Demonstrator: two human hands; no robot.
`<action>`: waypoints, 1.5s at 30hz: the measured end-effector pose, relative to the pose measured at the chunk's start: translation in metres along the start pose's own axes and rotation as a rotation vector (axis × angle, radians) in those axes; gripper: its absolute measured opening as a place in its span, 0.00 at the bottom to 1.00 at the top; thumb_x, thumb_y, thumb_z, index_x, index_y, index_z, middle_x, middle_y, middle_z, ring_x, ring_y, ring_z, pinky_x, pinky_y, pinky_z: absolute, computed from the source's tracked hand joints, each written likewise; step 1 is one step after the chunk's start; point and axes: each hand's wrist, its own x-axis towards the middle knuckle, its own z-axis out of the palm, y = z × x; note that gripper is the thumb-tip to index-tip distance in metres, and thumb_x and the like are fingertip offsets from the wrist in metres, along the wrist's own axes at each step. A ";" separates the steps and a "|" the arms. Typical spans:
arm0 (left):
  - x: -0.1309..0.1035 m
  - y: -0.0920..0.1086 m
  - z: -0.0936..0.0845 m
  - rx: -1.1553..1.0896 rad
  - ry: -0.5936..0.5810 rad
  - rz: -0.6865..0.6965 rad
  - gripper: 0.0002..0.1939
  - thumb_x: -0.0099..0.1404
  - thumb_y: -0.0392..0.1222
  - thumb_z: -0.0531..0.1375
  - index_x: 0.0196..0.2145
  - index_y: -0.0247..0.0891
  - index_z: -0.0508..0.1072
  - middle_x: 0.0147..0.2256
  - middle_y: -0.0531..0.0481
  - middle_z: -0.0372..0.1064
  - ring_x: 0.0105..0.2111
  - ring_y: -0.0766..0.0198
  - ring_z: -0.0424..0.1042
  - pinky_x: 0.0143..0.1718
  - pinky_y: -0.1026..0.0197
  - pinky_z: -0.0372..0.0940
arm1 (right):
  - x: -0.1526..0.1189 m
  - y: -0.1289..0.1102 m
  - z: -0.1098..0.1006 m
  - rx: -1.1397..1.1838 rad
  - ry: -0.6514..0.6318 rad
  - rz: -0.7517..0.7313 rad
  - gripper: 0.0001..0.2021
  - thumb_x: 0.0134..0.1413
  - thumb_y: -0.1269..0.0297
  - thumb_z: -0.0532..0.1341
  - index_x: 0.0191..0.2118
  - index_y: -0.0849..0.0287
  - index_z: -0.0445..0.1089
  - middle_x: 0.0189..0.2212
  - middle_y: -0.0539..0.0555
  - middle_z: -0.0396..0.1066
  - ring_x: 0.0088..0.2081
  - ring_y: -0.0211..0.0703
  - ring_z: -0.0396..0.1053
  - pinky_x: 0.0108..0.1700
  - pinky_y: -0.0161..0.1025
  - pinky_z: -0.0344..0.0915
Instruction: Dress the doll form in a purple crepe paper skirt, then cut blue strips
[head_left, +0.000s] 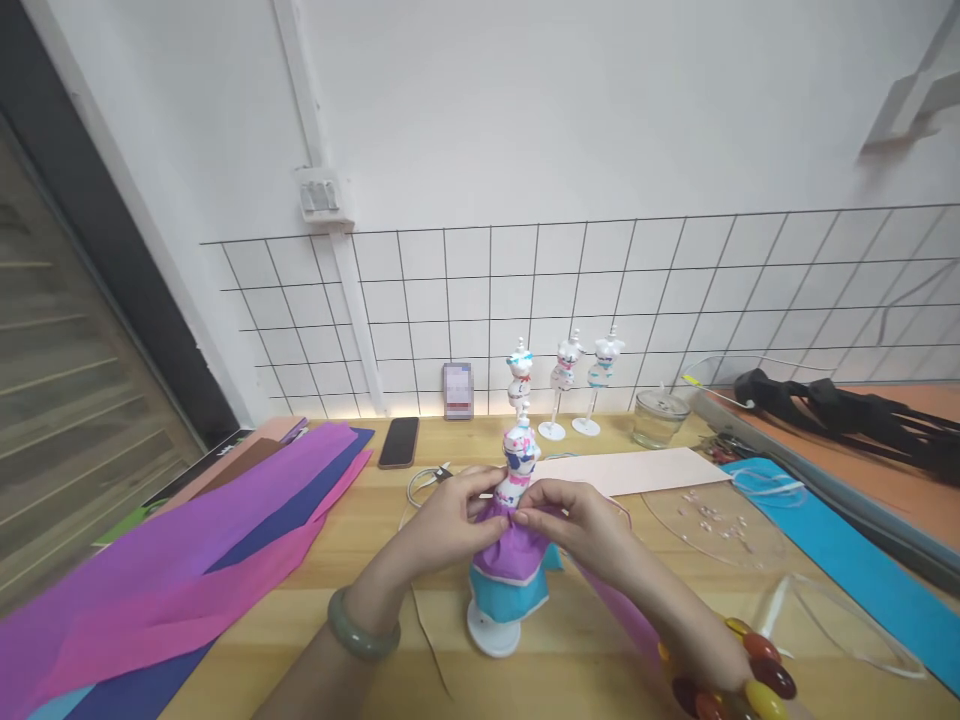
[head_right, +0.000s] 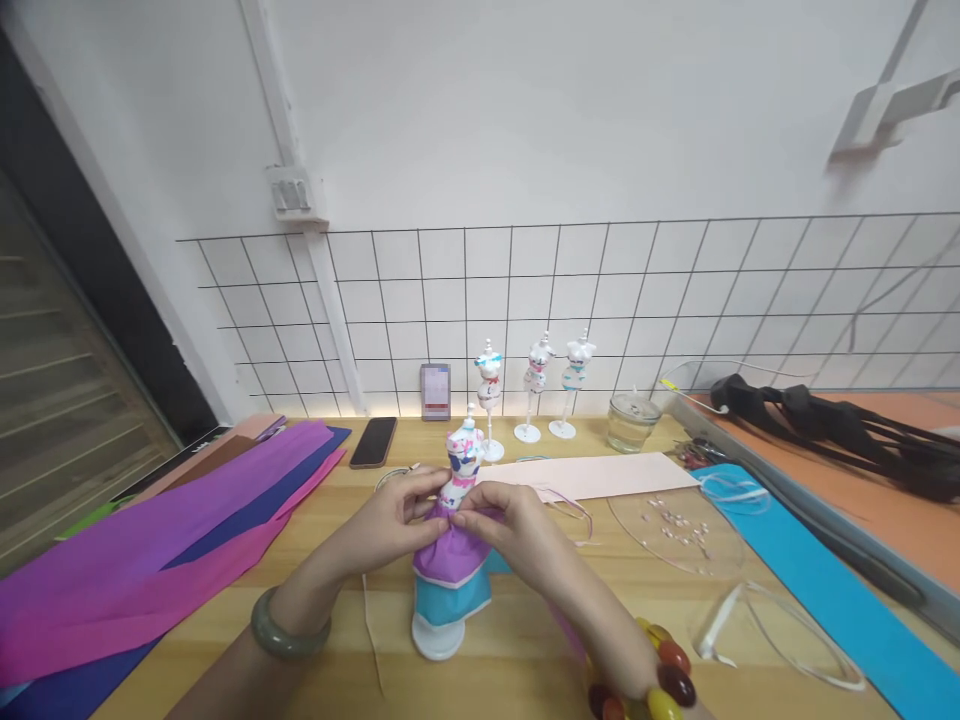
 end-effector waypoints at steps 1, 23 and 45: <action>0.000 0.000 0.000 0.013 0.011 -0.001 0.17 0.57 0.32 0.58 0.46 0.36 0.71 0.45 0.45 0.62 0.48 0.59 0.66 0.49 0.58 0.64 | 0.000 0.000 0.000 -0.001 -0.001 0.003 0.12 0.51 0.57 0.61 0.27 0.62 0.70 0.23 0.49 0.69 0.25 0.35 0.63 0.28 0.32 0.59; -0.002 0.010 0.007 -0.078 0.056 0.076 0.17 0.61 0.34 0.57 0.48 0.39 0.71 0.46 0.45 0.60 0.50 0.58 0.64 0.51 0.58 0.62 | -0.004 -0.010 0.002 -0.002 0.114 0.007 0.12 0.50 0.57 0.60 0.24 0.60 0.66 0.22 0.49 0.68 0.26 0.37 0.64 0.28 0.33 0.61; 0.005 -0.021 -0.003 -0.114 0.085 0.070 0.17 0.59 0.41 0.60 0.46 0.35 0.72 0.46 0.43 0.63 0.49 0.58 0.65 0.50 0.57 0.62 | -0.006 -0.012 0.001 0.147 -0.038 0.062 0.10 0.50 0.59 0.61 0.34 0.61 0.73 0.30 0.54 0.76 0.32 0.43 0.72 0.35 0.39 0.68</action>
